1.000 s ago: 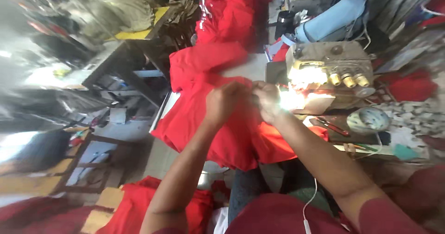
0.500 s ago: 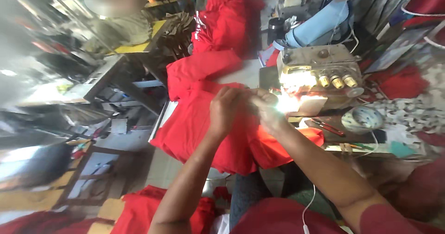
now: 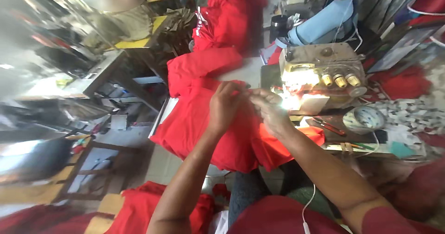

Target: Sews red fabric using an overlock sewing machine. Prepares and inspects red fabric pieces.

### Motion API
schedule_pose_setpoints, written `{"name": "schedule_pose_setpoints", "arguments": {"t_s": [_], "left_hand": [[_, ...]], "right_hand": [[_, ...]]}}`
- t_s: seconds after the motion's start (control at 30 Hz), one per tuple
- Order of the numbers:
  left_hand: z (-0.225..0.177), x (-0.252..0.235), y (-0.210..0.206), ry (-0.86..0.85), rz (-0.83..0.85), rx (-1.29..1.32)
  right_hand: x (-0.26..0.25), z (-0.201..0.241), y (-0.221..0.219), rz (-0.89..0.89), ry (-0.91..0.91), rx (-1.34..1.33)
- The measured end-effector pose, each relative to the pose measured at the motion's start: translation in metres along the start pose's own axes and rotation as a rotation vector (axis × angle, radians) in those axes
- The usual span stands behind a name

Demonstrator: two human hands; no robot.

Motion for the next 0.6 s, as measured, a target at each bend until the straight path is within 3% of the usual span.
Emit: {"name": "schedule_pose_setpoints", "arguments": {"t_s": [0.13,0.3,0.37,0.47,0.6], "left_hand": [[0.002,-0.003,-0.002,0.088,0.075,0.083],[-0.010,-0.007,-0.002,0.029,0.156,-0.228],[-0.008,-0.006,-0.004,-0.009,0.136,-0.222],[0.004,-0.003,-0.002,0.012,0.074,0.000],[0.010,0.002,0.000,-0.007,0.044,0.101]], "right_hand": [[0.001,-0.002,0.003,0.022,-0.007,-0.015],[0.000,-0.006,0.007,0.042,-0.121,-0.016],[0.007,-0.012,0.010,0.017,-0.012,0.156],[0.042,-0.036,0.012,-0.024,0.225,0.659],[0.085,-0.070,0.020,0.042,0.242,1.010]]}}
Point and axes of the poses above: each hand's wrist, its own x-axis away from the middle knuckle, its own y-axis out of the back of the hand, z = x × y, the point moved 3 cm from there along -x, towards the middle knuckle, and after that the axes turned 15 degrees about x, right-handed, at the moved point
